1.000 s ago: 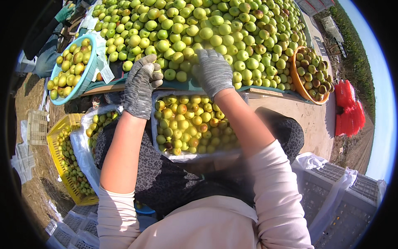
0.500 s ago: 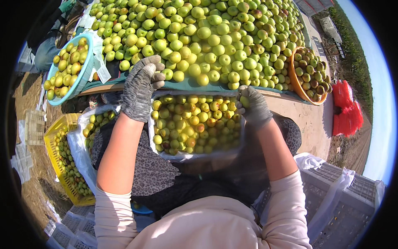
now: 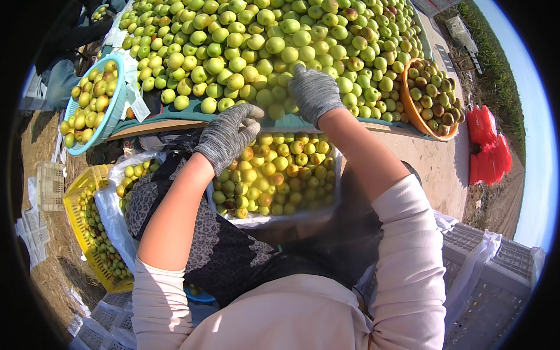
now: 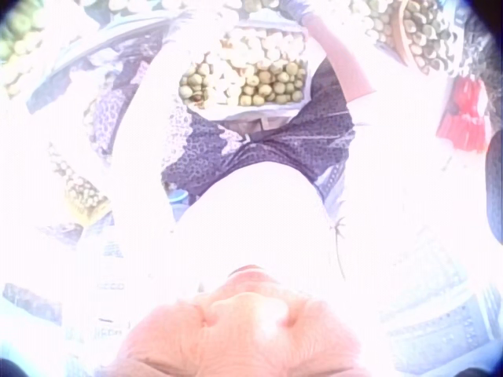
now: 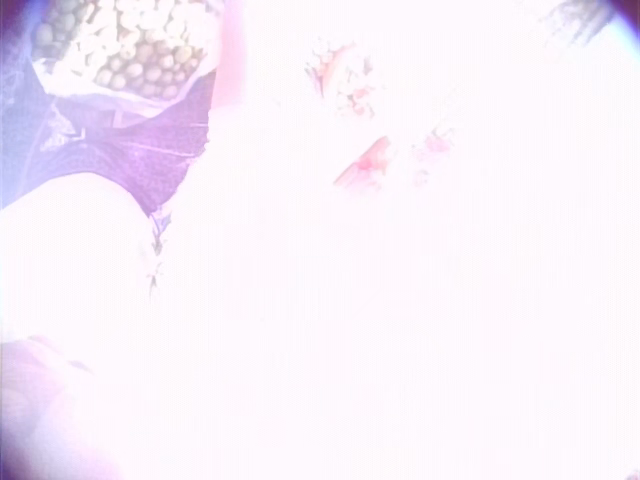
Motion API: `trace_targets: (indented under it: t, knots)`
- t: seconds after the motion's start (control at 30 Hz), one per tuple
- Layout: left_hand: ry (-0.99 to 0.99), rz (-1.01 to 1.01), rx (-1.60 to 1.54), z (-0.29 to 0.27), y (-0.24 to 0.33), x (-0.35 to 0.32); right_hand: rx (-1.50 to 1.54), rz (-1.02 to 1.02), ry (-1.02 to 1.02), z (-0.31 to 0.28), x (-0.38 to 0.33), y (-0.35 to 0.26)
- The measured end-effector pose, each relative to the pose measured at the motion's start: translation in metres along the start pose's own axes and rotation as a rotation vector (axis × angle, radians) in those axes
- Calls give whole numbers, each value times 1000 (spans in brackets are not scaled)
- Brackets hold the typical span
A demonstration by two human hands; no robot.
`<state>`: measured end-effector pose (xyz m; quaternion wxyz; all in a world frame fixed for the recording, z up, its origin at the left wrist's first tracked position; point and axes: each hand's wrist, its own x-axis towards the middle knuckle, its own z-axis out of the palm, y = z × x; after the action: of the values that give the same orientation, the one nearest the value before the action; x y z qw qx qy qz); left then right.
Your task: The person sorts green plums by hand, picking them from a large pile on a table and placing them into white crates below. The person repeatedly reaches, selects, and transfers plums, occasionally adjusting the pile.
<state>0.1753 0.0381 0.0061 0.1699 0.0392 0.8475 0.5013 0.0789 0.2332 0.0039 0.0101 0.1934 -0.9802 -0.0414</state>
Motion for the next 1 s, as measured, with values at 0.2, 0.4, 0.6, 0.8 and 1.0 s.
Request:
trace_targets:
  t: [0.2,0.4,0.6,0.8,1.0]
  knots:
    - [-186,56,479,28,5,13,10,-60,10,9,8,17]
    - [-225,-12,594,29,4,25,284,-75,367,-11,-29,36]
    - [-179,37,566,35,-3,28,1257,471,92,0,-112,46]
    - [-201,45,568,37,-4,26,1604,659,-9,14,-124,78]
    - [-183,118,413,45,6,25,1037,682,335,22,-67,147]
